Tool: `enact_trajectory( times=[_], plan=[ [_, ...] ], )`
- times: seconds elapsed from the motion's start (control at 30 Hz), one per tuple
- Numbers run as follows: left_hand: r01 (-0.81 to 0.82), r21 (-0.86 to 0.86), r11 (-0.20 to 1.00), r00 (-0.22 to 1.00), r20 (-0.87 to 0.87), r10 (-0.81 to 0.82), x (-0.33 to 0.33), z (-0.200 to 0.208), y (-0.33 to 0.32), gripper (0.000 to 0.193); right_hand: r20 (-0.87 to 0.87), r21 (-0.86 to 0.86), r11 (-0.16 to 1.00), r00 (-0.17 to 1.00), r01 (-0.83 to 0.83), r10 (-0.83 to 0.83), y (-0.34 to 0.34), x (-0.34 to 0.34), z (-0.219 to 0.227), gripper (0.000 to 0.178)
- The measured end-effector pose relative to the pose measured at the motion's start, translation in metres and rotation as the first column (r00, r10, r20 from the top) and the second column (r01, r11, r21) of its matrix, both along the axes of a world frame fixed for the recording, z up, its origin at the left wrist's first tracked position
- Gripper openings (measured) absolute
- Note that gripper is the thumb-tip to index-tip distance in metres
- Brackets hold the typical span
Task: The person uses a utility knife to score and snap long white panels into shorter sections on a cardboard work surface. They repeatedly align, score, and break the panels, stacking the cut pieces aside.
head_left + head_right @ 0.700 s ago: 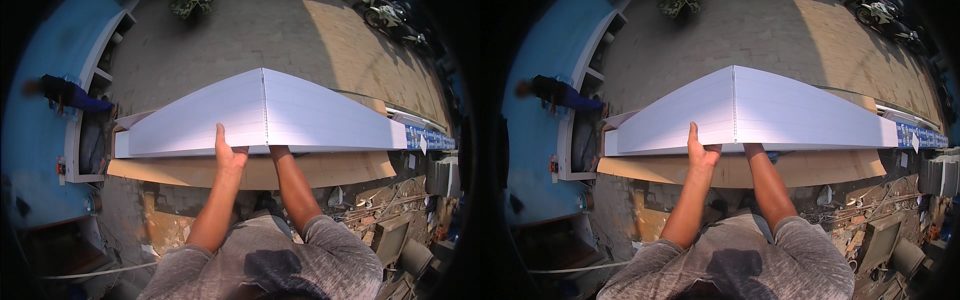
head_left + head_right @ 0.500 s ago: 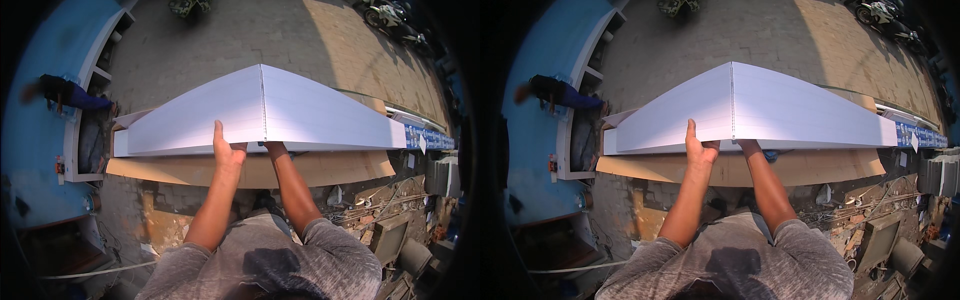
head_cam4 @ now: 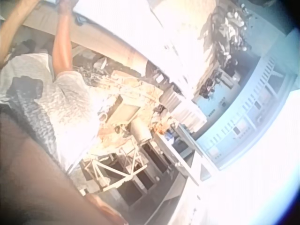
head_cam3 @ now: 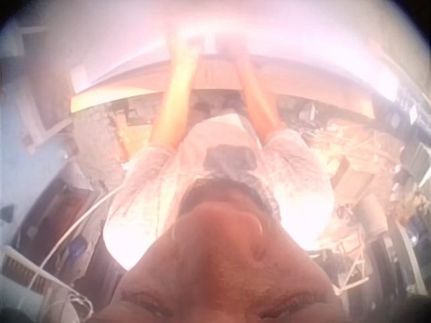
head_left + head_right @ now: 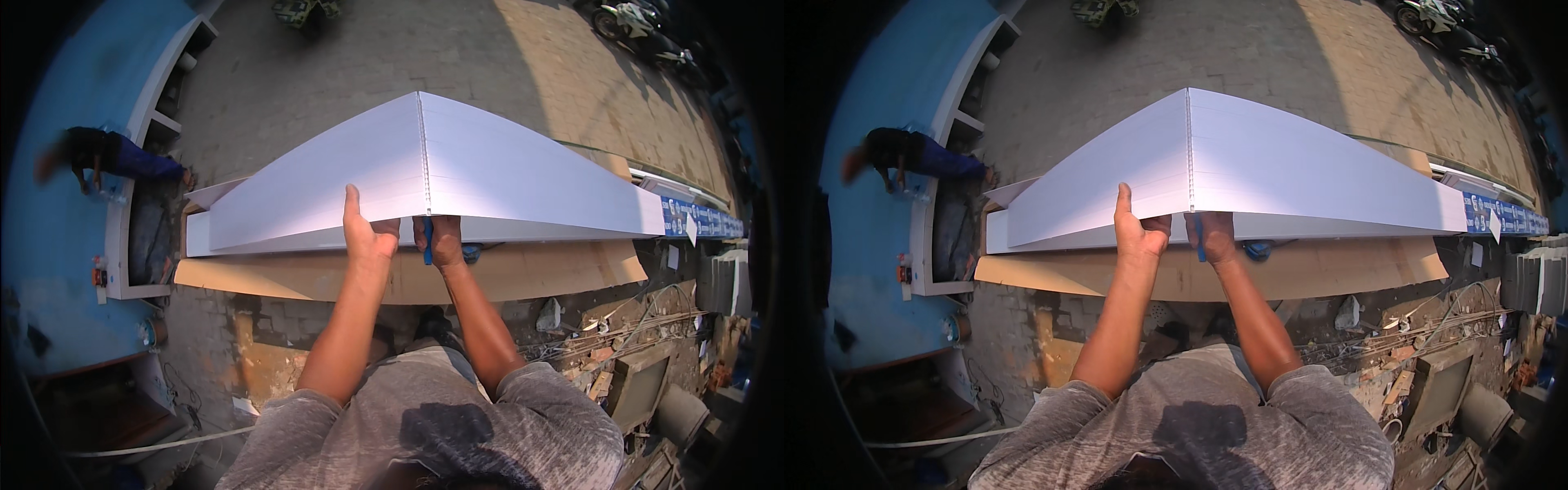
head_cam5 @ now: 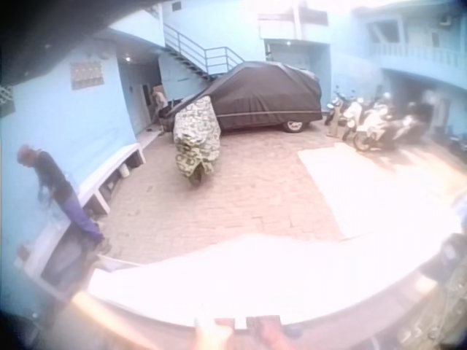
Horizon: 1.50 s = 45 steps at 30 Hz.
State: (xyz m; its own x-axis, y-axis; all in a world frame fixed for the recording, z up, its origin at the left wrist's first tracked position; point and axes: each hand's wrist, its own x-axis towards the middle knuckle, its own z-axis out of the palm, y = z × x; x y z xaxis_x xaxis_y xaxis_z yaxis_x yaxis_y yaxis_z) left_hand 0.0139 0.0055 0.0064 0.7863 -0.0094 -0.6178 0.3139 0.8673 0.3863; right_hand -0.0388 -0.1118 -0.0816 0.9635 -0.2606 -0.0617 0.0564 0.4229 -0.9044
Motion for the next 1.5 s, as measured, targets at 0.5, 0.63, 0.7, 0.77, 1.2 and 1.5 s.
enact_trajectory(
  times=[0.5, 0.63, 0.7, 0.77, 1.2, 1.5],
  plan=[
    [0.009, -0.023, 1.000, 0.997, -0.072, -0.011, -0.005, 0.003, -0.006, 0.037, -0.126, 0.071, 0.996, 0.991, 0.049, -0.040, -0.013, 0.021, 0.003, 0.040],
    [0.005, -0.026, 1.000, 0.999, -0.036, -0.006, -0.004, 0.005, -0.006, 0.038, -0.094, 0.121, 0.993, 0.996, 0.005, 0.007, -0.011, 0.014, 0.002, 0.039],
    [0.008, -0.018, 1.000, 0.998, -0.061, -0.009, -0.001, 0.003, -0.006, 0.039, -0.007, 0.140, 0.990, 1.000, 0.029, -0.029, -0.007, 0.008, 0.006, 0.038],
    [0.003, -0.010, 1.000, 0.997, -0.080, -0.004, -0.003, 0.001, -0.006, 0.038, 0.059, 0.069, 0.997, 0.997, 0.036, -0.040, -0.005, -0.001, 0.010, 0.037],
    [-0.002, -0.023, 1.000, 0.999, -0.047, 0.001, 0.006, 0.006, -0.009, 0.034, 0.032, 0.078, 0.995, 0.998, -0.054, 0.052, -0.017, -0.008, 0.016, 0.034],
    [0.081, -0.100, 0.992, 0.997, 0.010, -0.081, 0.009, -0.015, 0.008, 0.038, -0.454, -0.144, 0.983, 0.890, -0.114, 0.037, -0.005, -0.110, -0.011, 0.044]
  ],
)
